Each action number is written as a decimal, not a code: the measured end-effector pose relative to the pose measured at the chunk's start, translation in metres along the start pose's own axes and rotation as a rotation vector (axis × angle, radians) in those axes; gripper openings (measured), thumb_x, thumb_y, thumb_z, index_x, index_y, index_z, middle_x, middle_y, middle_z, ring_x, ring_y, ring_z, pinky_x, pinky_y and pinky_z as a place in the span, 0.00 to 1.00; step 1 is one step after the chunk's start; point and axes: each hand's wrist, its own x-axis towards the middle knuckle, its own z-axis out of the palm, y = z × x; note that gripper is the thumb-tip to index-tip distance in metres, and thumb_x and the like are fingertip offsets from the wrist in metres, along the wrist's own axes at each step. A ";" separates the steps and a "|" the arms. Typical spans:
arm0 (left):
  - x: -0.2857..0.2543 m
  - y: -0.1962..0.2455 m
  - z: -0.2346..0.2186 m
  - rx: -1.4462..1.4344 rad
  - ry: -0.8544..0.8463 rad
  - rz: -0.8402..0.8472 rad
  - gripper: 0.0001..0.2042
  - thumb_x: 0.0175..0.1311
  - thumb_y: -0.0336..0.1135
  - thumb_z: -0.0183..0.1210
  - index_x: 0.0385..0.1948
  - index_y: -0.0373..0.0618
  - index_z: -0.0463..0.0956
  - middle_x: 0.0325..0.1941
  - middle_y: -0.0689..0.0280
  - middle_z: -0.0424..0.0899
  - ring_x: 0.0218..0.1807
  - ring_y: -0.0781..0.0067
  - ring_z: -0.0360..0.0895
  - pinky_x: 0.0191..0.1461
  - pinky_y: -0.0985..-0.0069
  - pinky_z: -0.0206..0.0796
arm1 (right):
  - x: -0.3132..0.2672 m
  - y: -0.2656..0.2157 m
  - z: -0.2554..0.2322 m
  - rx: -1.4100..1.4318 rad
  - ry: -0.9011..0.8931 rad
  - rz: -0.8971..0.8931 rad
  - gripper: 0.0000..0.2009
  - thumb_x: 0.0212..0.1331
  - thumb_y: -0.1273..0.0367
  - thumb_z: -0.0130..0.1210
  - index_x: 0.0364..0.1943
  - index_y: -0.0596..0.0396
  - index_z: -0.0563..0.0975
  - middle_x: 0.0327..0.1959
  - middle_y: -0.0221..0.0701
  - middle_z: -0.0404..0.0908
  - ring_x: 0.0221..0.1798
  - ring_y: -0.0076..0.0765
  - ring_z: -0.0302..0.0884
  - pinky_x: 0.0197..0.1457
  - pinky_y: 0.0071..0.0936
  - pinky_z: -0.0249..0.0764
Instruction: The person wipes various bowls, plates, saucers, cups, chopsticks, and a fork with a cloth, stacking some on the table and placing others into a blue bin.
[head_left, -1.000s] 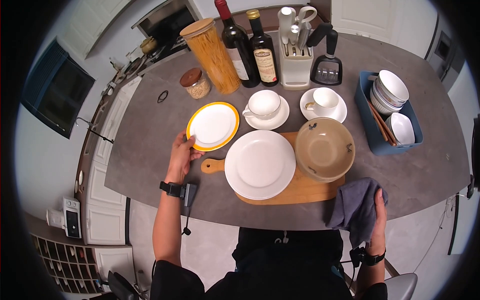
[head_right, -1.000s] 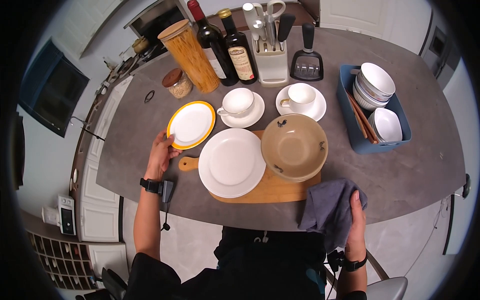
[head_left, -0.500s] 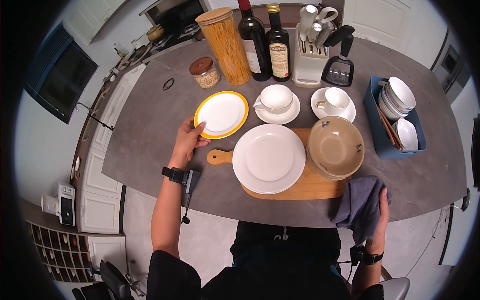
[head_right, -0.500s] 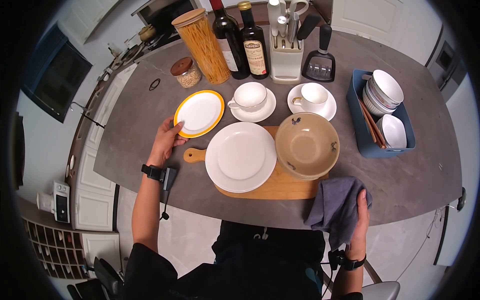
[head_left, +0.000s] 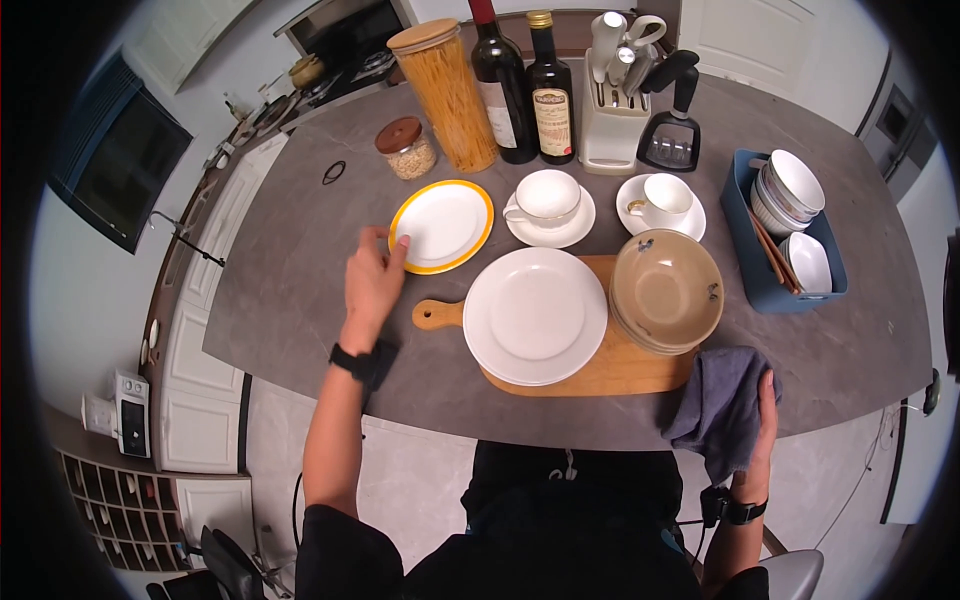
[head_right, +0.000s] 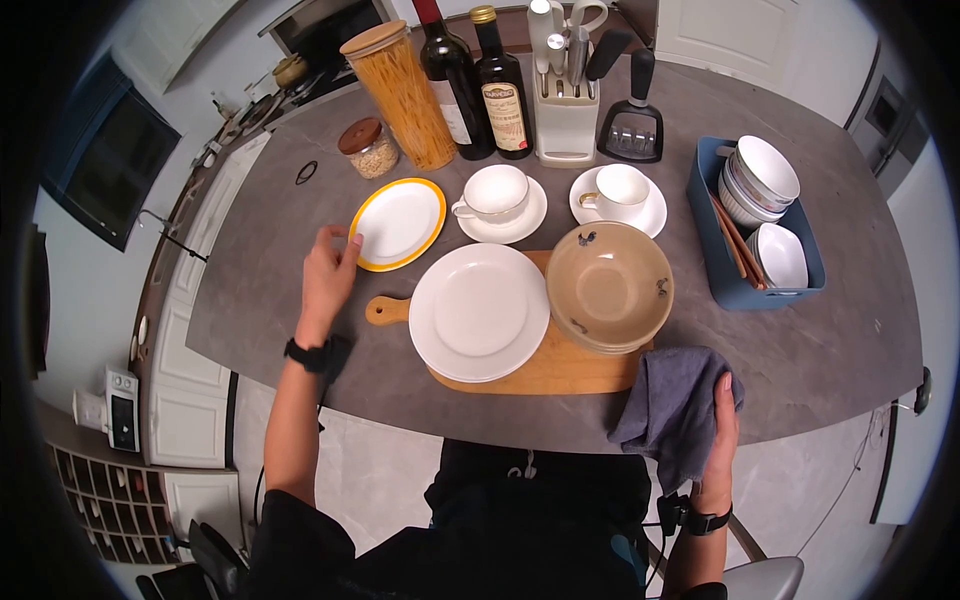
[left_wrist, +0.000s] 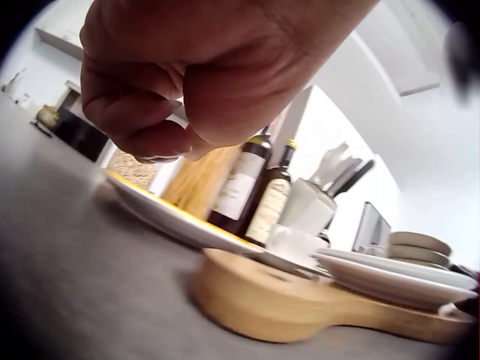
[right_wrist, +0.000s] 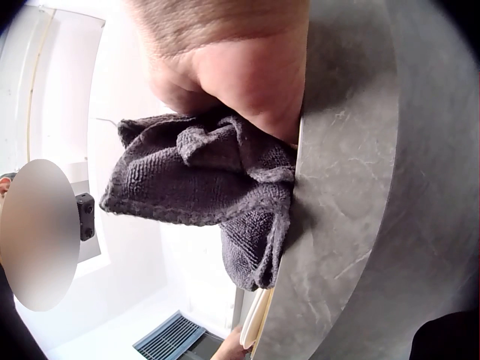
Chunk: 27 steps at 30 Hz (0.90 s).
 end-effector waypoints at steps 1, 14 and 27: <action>-0.015 0.028 -0.008 -0.030 -0.067 0.024 0.20 0.68 0.45 0.64 0.48 0.34 0.77 0.16 0.56 0.78 0.19 0.61 0.79 0.26 0.66 0.67 | 0.000 0.000 0.001 -0.001 0.001 0.003 0.27 0.75 0.50 0.49 0.61 0.61 0.75 0.57 0.35 0.82 0.59 0.35 0.80 0.67 0.31 0.72; -0.062 0.089 -0.006 -0.218 -0.537 -0.001 0.18 0.61 0.44 0.71 0.35 0.37 0.75 0.16 0.68 0.75 0.15 0.81 0.71 0.20 0.79 0.61 | -0.024 -0.050 0.044 -0.915 0.358 -0.552 0.34 0.75 0.46 0.47 0.69 0.62 0.68 0.69 0.40 0.72 0.68 0.41 0.73 0.75 0.40 0.64; -0.067 0.078 -0.007 -0.191 -0.206 0.229 0.14 0.62 0.38 0.68 0.34 0.36 0.77 0.25 0.61 0.82 0.26 0.70 0.79 0.33 0.73 0.71 | -0.062 -0.048 0.122 -1.865 -0.214 -0.531 0.37 0.57 0.56 0.67 0.63 0.71 0.71 0.64 0.56 0.73 0.69 0.62 0.68 0.73 0.52 0.60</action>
